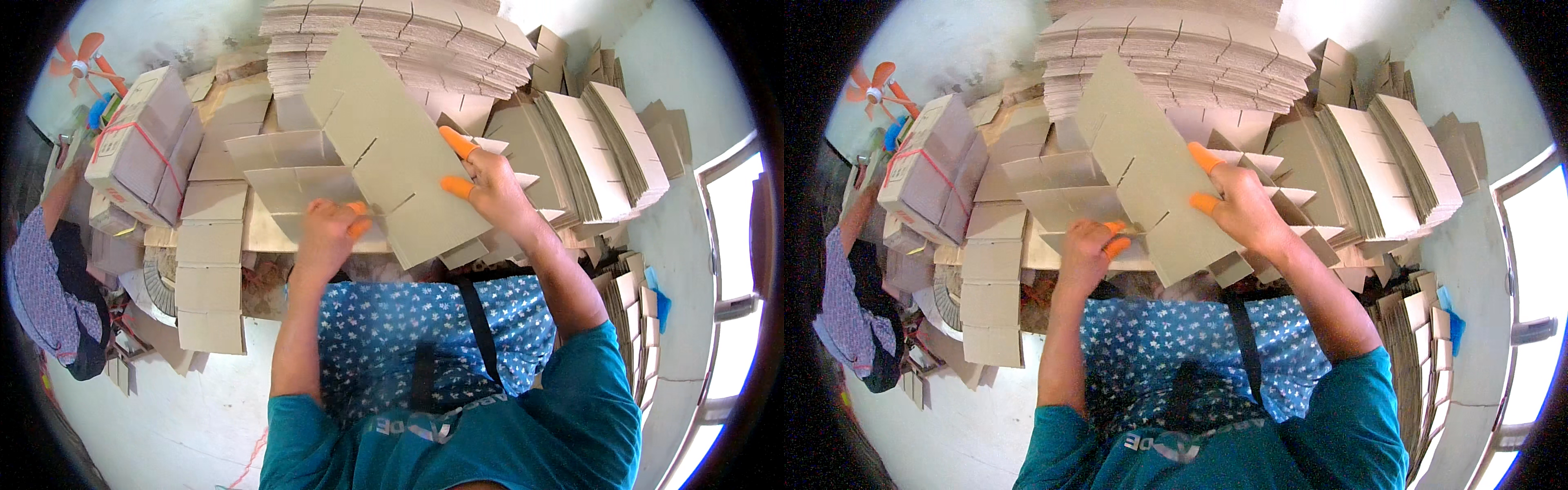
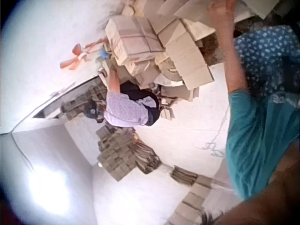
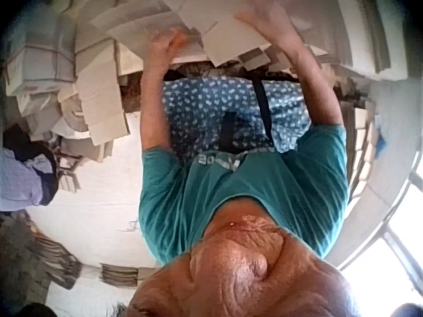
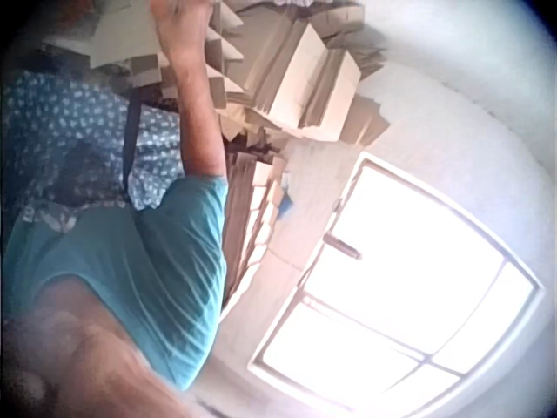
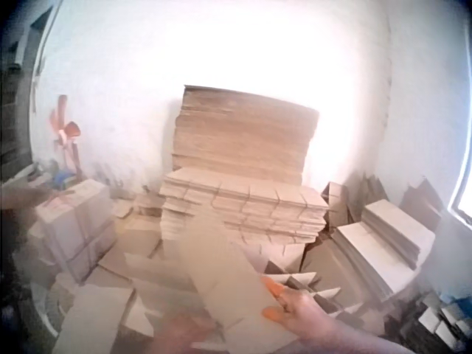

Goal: The person folds flat cardboard sheets along pre-scored lines to form multi-compartment dividers and stacks them on a table. The person handles each sheet one at a time, folding the internal partitions and placing the finished divider on a growing pile.

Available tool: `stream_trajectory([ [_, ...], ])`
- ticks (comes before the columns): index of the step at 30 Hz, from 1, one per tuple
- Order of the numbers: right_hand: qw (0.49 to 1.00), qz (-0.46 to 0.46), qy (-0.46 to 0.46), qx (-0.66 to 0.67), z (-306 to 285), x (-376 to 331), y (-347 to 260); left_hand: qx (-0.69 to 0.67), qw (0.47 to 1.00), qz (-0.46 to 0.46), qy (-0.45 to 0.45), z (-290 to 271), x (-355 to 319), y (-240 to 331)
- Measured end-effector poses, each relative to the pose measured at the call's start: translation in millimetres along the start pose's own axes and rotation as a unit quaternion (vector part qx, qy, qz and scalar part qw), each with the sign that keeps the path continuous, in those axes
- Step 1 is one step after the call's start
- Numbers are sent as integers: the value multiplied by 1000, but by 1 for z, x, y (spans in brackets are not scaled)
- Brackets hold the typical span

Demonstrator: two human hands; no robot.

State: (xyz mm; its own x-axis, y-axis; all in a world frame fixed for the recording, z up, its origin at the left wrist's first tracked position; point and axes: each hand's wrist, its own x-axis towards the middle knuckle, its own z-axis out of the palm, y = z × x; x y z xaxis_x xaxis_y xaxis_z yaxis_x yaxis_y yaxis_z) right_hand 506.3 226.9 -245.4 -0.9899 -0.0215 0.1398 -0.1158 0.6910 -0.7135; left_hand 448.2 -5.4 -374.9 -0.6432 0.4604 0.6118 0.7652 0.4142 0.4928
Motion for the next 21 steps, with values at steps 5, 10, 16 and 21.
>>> stream_trajectory([
  [5,998,-50,-28,-34,0,4,-4,128,986,-72,84,-29,46,-48],
  [10,992,-102,-11,-77,5,3,5,304,951,-47,20,-25,89,-114],
  [16,997,-39,-24,-60,1,-4,-3,305,934,-140,-125,-15,101,-127],
  [21,997,-56,-17,-45,-5,-2,-4,299,941,-129,-94,-10,99,-128],
])
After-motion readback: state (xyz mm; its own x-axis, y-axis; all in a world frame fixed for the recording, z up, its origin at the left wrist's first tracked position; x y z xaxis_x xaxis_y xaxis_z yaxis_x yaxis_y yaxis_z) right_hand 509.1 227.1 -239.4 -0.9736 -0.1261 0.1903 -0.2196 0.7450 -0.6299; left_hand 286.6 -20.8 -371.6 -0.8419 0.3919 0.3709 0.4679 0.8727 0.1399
